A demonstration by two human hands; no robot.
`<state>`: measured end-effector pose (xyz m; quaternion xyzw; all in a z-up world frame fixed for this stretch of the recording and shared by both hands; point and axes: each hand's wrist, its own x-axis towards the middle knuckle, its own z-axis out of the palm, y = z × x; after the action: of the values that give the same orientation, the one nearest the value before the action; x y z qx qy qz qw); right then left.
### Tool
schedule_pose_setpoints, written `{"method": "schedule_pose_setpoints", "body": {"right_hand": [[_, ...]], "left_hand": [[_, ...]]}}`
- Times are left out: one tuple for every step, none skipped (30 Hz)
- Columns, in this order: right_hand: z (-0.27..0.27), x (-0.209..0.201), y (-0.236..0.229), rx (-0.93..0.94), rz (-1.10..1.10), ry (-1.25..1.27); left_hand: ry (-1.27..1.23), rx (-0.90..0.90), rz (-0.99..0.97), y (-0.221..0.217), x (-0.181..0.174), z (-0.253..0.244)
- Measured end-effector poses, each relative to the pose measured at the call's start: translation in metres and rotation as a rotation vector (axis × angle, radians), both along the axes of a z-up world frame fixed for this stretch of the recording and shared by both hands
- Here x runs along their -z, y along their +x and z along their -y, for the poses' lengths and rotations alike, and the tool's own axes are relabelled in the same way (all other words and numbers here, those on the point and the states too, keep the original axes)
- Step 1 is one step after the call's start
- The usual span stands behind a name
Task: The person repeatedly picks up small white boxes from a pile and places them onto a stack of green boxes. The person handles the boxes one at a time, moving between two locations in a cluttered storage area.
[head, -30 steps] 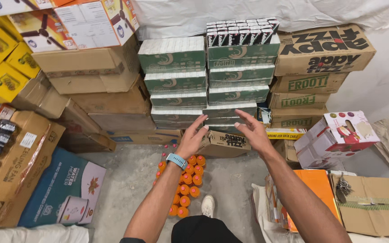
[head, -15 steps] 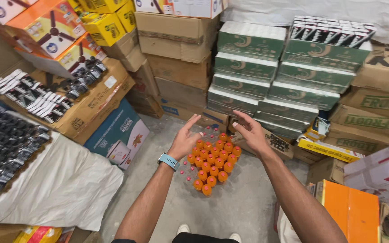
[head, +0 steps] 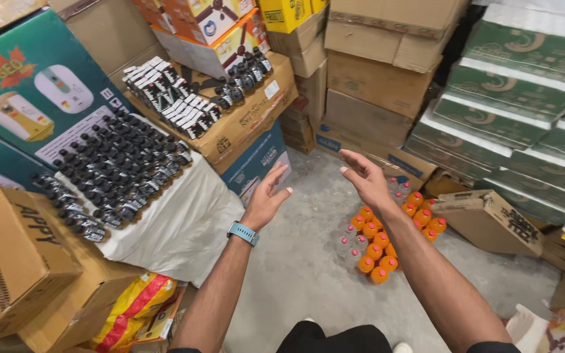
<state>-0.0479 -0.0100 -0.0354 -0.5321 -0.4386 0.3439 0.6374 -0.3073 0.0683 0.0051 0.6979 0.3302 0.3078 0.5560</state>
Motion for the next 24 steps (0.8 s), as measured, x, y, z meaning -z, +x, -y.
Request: {"method": "schedule_pose_setpoints", "body": {"right_hand": [[-0.013,-0.001,-0.019,-0.013,0.001,-0.001],[-0.025,-0.001,-0.037,-0.036,-0.005,-0.017],[-0.037,-0.004,-0.052,-0.061,-0.011,-0.034],[-0.05,-0.004,-0.064,-0.075,-0.01,-0.035],[-0.065,-0.004,-0.076,-0.097,-0.014,-0.04],[-0.079,-0.005,-0.088,-0.12,-0.018,-0.045],[-0.092,-0.006,-0.099,-0.134,-0.016,-0.045],[-0.105,-0.008,-0.109,-0.155,-0.012,-0.051],[-0.116,-0.009,-0.118,-0.173,-0.009,-0.061],[-0.13,-0.007,-0.125,-0.186,-0.007,-0.064],[-0.143,-0.005,-0.131,-0.206,-0.002,-0.075],[-0.156,-0.003,-0.137,-0.226,0.004,-0.087],[-0.168,-0.005,-0.143,-0.238,0.008,-0.089],[-0.179,-0.007,-0.149,-0.243,0.003,-0.096],[-0.191,-0.009,-0.155,-0.25,-0.003,-0.103],[-0.205,-0.006,-0.157,-0.264,0.001,-0.104],[-0.22,-0.003,-0.159,-0.277,0.005,-0.099],[-0.236,0.0,-0.161,-0.289,0.01,-0.094],[-0.248,-0.002,-0.166,-0.306,0.011,-0.098],[-0.26,-0.004,-0.17,-0.321,0.014,-0.084],[-0.274,-0.007,-0.172,-0.335,0.018,-0.068],[-0.291,0.002,-0.177,-0.35,0.02,-0.069],[-0.31,0.008,-0.178,-0.362,0.013,-0.051],[-0.33,0.014,-0.178,-0.375,0.005,-0.034]], "left_hand": [[-0.001,-0.013,0.001,-0.018,0.004,-0.015],[0.006,-0.03,-0.016,-0.036,0.007,-0.028],[0.013,-0.05,-0.033,-0.05,0.008,-0.041],[0.011,-0.064,-0.033,-0.063,0.004,-0.046],[0.009,-0.087,-0.032,-0.075,0.0,-0.053],[0.006,-0.109,-0.031,-0.087,-0.003,-0.06],[0.006,-0.124,-0.029,-0.097,-0.001,-0.071],[0.008,-0.155,-0.022,-0.106,0.002,-0.081],[0.007,-0.184,-0.016,-0.114,0.005,-0.091],[0.004,-0.197,-0.015,-0.121,0.006,-0.099],[-0.025,-0.208,-0.007,-0.127,0.007,-0.106],[-0.054,-0.219,0.001,-0.132,0.008,-0.114],[-0.056,-0.231,0.005,-0.138,0.007,-0.122],[-0.074,-0.236,0.004,-0.143,0.007,-0.131],[-0.091,-0.244,0.003,-0.148,0.007,-0.139],[-0.092,-0.258,0.006,-0.152,0.007,-0.149],[-0.094,-0.27,0.016,-0.156,0.007,-0.16],[-0.097,-0.282,0.025,-0.16,0.007,-0.17],[-0.1,-0.299,0.027,-0.164,0.01,-0.183],[-0.104,-0.308,0.032,-0.167,0.013,-0.196],[-0.105,-0.315,0.039,-0.168,0.016,-0.21],[-0.105,-0.33,0.042,-0.172,0.018,-0.221],[-0.116,-0.35,0.04,-0.173,0.019,-0.235],[-0.127,-0.37,0.037,-0.173,0.02,-0.249]]}}
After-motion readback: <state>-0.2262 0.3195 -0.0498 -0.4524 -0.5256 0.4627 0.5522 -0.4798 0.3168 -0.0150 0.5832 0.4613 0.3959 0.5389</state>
